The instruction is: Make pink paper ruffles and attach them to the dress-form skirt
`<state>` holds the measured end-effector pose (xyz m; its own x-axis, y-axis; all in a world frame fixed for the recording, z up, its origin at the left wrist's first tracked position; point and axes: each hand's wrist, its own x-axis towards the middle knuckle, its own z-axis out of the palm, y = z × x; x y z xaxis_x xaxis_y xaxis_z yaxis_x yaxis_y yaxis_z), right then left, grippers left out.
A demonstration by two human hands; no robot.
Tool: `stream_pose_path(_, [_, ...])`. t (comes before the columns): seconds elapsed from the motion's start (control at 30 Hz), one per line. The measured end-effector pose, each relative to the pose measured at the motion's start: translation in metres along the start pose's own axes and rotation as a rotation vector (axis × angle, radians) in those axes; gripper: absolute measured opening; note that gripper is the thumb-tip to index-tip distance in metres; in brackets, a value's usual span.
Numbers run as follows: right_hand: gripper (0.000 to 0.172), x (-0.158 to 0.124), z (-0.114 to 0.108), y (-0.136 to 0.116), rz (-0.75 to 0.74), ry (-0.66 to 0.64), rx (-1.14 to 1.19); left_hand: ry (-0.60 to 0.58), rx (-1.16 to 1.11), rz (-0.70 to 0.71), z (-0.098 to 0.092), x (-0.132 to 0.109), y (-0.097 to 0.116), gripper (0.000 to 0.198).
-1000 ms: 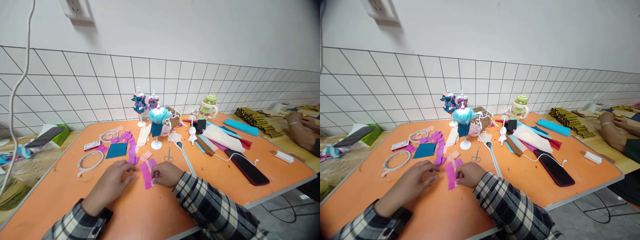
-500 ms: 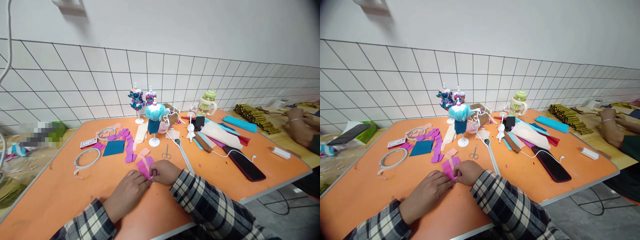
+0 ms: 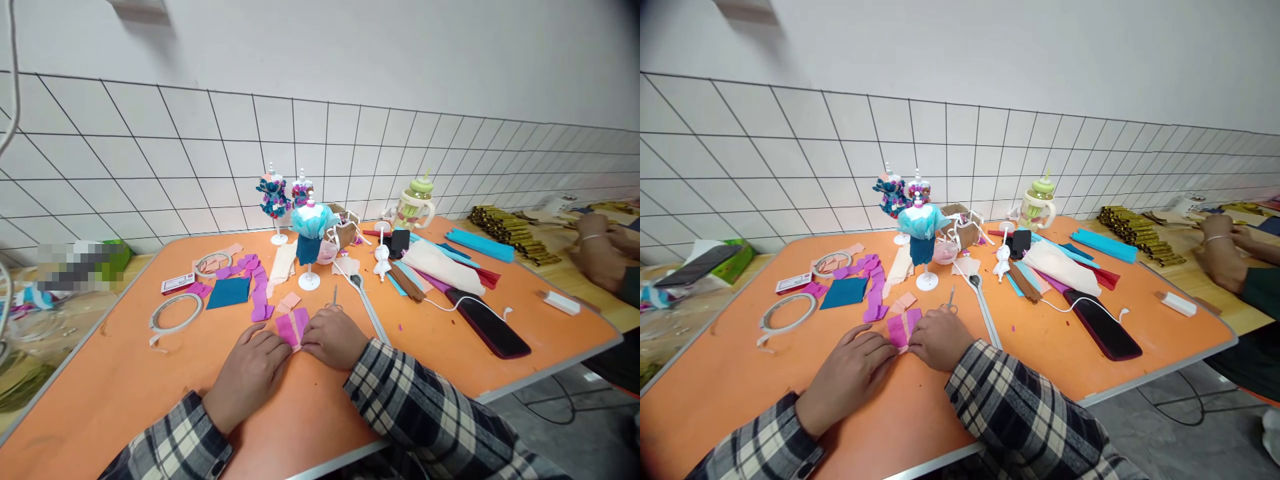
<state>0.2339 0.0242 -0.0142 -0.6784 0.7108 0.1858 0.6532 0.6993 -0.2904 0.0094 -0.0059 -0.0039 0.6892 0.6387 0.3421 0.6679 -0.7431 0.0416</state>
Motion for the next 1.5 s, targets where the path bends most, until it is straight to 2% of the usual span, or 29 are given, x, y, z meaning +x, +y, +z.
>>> stream_pose_path(0.13, [0.020, 0.001, 0.003, -0.004, 0.004, 0.023, -0.040, 0.013, -0.022, -0.066, 0.002, 0.001, 0.001, 0.017])
stream_pose_path(0.27, [0.016, 0.000, 0.001, -0.008, 0.001, 0.042, -0.028, 0.029, -0.065, -0.101, 0.004, 0.001, 0.000, 0.019])
stream_pose_path(0.5, [0.012, 0.000, -0.004, -0.008, 0.090, -0.002, 0.140, -0.005, -0.184, -0.182, -0.002, 0.003, 0.000, 0.026])
stream_pose_path(0.6, [0.012, -0.001, -0.015, -0.009, 0.094, -0.016, 0.203, -0.038, -0.286, -0.227, -0.011, 0.005, 0.001, 0.027])
stream_pose_path(0.67, [0.012, -0.001, -0.030, -0.010, 0.092, -0.081, 0.348, -0.085, -0.380, -0.237, -0.024, 0.008, -0.003, 0.029])
stream_pose_path(0.77, [0.018, 0.005, -0.055, -0.008, 0.150, -0.293, 0.842, -0.173, -0.552, -0.258, -0.046, 0.015, -0.021, 0.039])
stream_pose_path(0.8, [0.020, 0.010, -0.060, -0.005, 0.162, -0.333, 0.915, -0.182, -0.681, -0.365, -0.052, 0.017, -0.029, 0.046])
stream_pose_path(0.83, [0.020, 0.015, -0.063, -0.001, 0.167, -0.387, 0.933, -0.129, -0.752, -0.488, -0.057, 0.021, -0.038, 0.052])
stream_pose_path(0.87, [0.021, 0.020, -0.062, 0.004, 0.176, -0.442, 0.878, -0.078, -0.736, -0.539, -0.059, 0.024, -0.047, 0.056])
stream_pose_path(0.9, [0.020, 0.026, -0.059, 0.009, 0.189, -0.497, 0.766, -0.056, -0.714, -0.560, -0.058, 0.027, -0.054, 0.058])
stream_pose_path(1.0, [0.012, 0.040, -0.040, 0.021, 0.235, -0.459, 0.601, -0.094, -0.691, -0.496, -0.041, 0.036, -0.062, 0.056])
stream_pose_path(1.1, [0.010, 0.046, -0.023, 0.024, 0.258, -0.375, 0.443, -0.152, -0.657, -0.412, -0.013, 0.041, -0.055, 0.044])
stream_pose_path(1.2, [0.012, 0.045, -0.017, 0.023, 0.245, -0.304, 0.322, -0.178, -0.565, -0.405, 0.007, 0.043, -0.047, 0.026])
stream_pose_path(1.3, [0.013, 0.042, -0.015, 0.021, 0.239, -0.259, 0.243, -0.205, -0.479, -0.408, 0.016, 0.042, -0.044, 0.008])
stream_pose_path(1.5, [0.017, 0.036, -0.009, 0.019, 0.235, -0.198, 0.160, -0.204, -0.373, -0.375, 0.019, 0.039, -0.045, 0.013])
